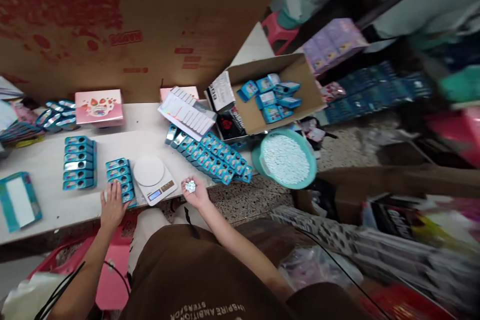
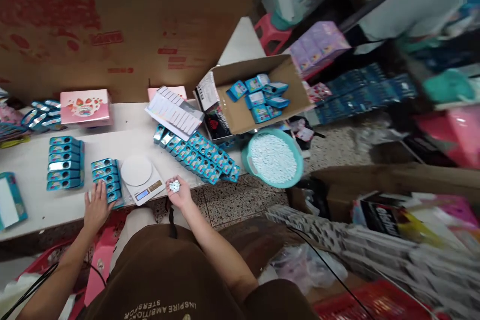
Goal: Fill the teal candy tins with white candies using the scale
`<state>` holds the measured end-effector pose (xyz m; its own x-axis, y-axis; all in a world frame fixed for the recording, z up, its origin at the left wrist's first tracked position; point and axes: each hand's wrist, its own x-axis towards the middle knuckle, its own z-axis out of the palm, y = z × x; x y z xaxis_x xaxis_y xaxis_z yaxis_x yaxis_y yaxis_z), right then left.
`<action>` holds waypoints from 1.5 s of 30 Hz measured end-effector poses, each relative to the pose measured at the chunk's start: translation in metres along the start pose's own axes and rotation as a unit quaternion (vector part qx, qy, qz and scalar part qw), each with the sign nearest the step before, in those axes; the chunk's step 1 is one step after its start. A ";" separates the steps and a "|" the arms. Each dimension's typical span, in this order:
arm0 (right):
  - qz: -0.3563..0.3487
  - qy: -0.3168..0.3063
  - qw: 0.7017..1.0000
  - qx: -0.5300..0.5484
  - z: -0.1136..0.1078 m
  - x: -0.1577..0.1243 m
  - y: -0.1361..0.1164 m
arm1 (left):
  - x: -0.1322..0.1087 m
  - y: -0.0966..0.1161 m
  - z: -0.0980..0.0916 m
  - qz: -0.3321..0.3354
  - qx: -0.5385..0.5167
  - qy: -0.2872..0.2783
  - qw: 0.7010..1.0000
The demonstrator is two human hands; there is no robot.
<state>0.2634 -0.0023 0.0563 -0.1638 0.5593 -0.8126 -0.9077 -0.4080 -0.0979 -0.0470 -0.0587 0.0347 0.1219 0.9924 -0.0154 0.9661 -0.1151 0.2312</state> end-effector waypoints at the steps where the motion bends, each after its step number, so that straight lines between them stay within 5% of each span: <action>1: 0.010 -0.003 1.000 0.019 0.002 -0.001 -0.001 | 0.001 0.004 -0.001 -0.004 0.001 0.012 1.000; 4: 0.029 -0.006 0.997 0.077 0.002 -0.007 -0.012 | 0.007 0.033 -0.002 0.002 -0.013 0.045 0.999; 7: 0.027 -0.003 0.995 0.094 -0.009 -0.016 -0.033 | 0.034 0.086 0.005 0.075 -0.064 0.043 0.994; 10: 0.015 0.015 0.996 0.088 -0.029 -0.028 -0.059 | 0.094 0.139 0.021 0.076 -0.113 0.057 0.989; 12: 0.010 0.024 0.996 0.084 -0.044 -0.036 -0.078 | 0.148 0.162 0.031 0.017 -0.133 0.093 0.987; 15: 0.002 0.020 0.996 0.085 -0.066 -0.048 -0.103 | 0.223 0.175 0.040 -0.124 -0.125 0.126 0.976; 17: 0.001 0.017 0.996 0.086 -0.079 -0.055 -0.115 | 0.260 0.175 0.043 -0.146 -0.104 0.084 0.980; 22: 0.006 0.026 0.996 0.087 -0.099 -0.064 -0.131 | 0.296 0.174 0.045 -0.166 -0.083 -0.051 0.981; 28: 0.021 0.037 0.997 0.066 -0.099 -0.060 -0.135 | 0.269 0.173 0.015 -0.140 -0.063 -0.005 0.988; 34: 0.052 0.030 0.998 0.014 -0.087 -0.049 -0.132 | 0.165 0.150 -0.031 -0.133 0.013 0.077 0.988; 39: 0.066 0.051 0.996 -0.026 -0.076 -0.041 -0.121 | 0.098 0.124 -0.011 -0.120 0.043 0.037 0.991; 45: 0.082 0.043 0.993 -0.066 -0.071 -0.038 -0.110 | 0.090 0.112 0.017 -0.140 0.000 0.017 0.990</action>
<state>0.3966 -0.0301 0.0571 -0.2673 0.4157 -0.8693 -0.8114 -0.5837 -0.0296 0.0762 0.0170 0.0431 -0.1582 0.9863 -0.0459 0.9610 0.1645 0.2225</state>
